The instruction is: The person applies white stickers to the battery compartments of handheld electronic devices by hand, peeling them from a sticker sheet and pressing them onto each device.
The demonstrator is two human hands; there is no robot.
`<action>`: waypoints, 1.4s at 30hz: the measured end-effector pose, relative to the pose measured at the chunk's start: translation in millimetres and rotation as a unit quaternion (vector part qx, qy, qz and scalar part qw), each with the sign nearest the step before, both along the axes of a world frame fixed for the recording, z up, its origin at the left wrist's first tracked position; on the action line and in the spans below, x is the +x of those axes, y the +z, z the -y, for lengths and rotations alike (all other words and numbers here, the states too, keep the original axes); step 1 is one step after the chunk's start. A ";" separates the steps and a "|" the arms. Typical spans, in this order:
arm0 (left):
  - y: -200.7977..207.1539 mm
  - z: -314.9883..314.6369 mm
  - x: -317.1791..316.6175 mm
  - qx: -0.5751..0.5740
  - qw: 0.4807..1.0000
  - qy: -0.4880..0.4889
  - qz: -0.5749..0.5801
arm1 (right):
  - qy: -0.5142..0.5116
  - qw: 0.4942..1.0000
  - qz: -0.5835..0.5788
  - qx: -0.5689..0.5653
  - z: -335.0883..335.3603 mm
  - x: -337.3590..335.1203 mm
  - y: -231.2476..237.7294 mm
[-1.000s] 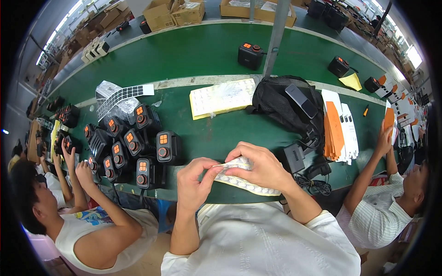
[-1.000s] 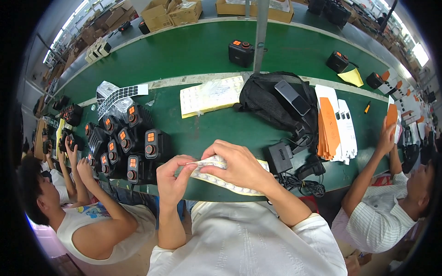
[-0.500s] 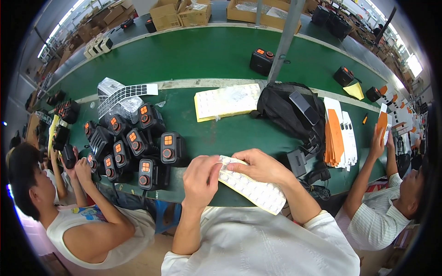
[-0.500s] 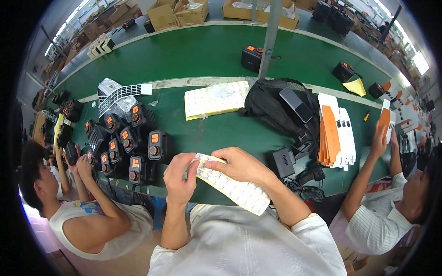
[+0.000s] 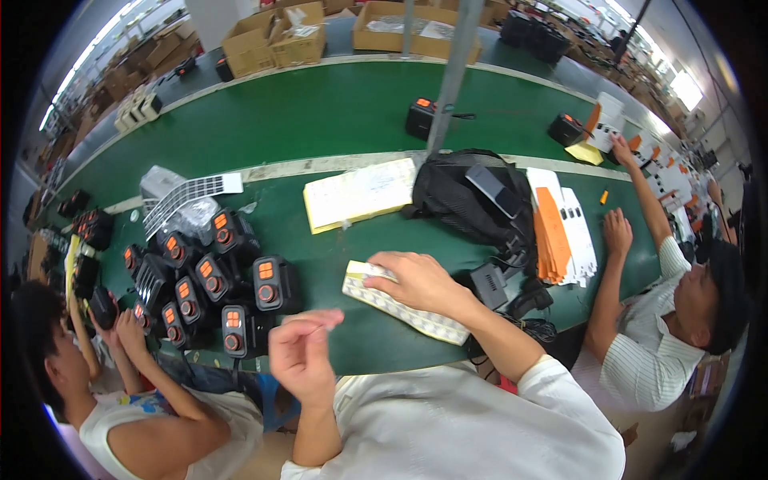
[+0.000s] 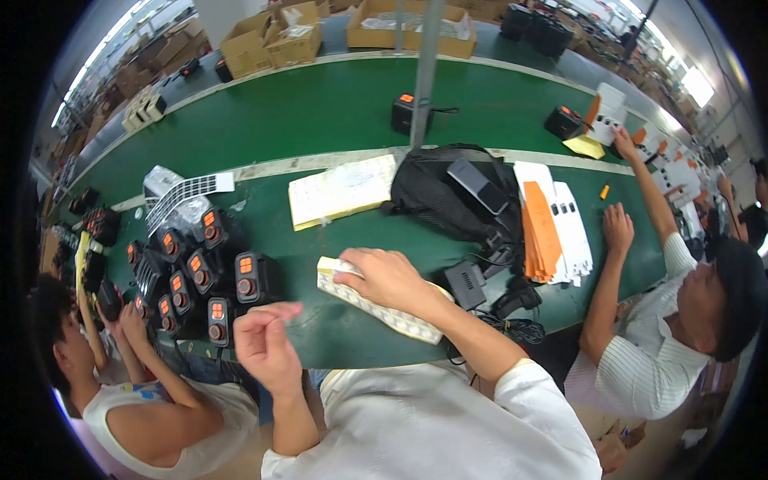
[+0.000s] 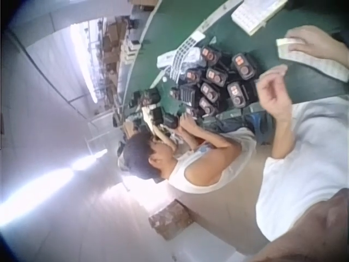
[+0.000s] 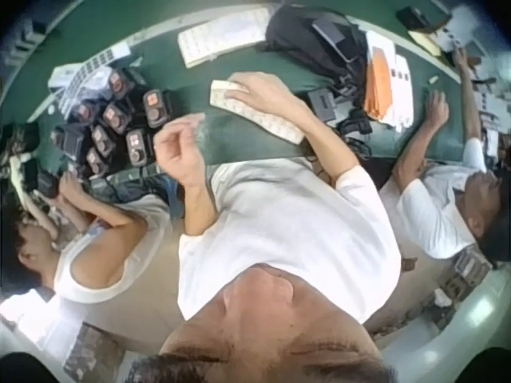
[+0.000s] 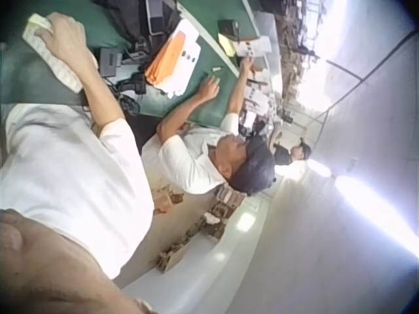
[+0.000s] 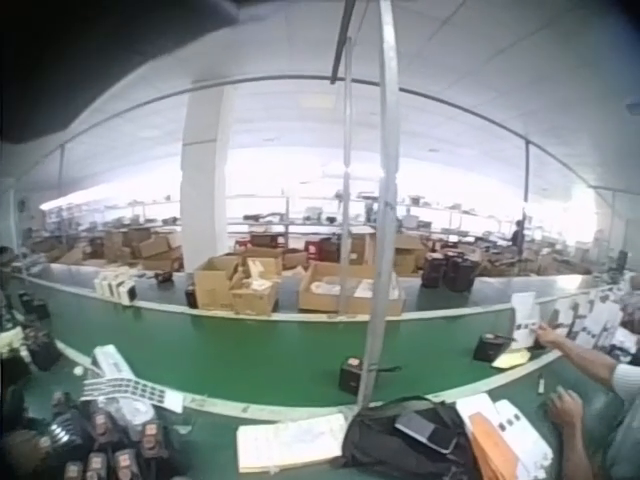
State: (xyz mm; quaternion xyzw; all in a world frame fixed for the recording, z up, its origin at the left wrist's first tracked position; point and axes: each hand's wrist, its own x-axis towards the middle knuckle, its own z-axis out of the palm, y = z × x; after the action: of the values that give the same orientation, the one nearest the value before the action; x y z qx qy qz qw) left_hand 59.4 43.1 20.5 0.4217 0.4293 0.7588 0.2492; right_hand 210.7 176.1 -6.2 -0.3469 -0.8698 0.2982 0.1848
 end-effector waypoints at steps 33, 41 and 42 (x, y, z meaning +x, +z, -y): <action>10.2 -6.2 -28.8 -0.114 0.961 -0.160 0.197 | -0.100 0.648 -0.471 -0.590 18.8 -15.3 -18.1; 18.8 -20.0 1.8 -0.157 0.965 -0.183 0.102 | -0.078 0.639 -0.521 -0.560 21.3 -4.4 -12.4; 20.3 -21.0 3.4 -0.168 0.967 -0.173 0.082 | -0.080 0.638 -0.521 -0.561 21.4 -3.9 -12.0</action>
State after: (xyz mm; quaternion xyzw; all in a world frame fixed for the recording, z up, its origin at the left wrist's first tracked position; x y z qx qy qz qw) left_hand 62.8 64.1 40.8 0.3784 0.4491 0.6528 0.4785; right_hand 206.7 154.7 -18.2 -0.2389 -0.2633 0.8445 0.4005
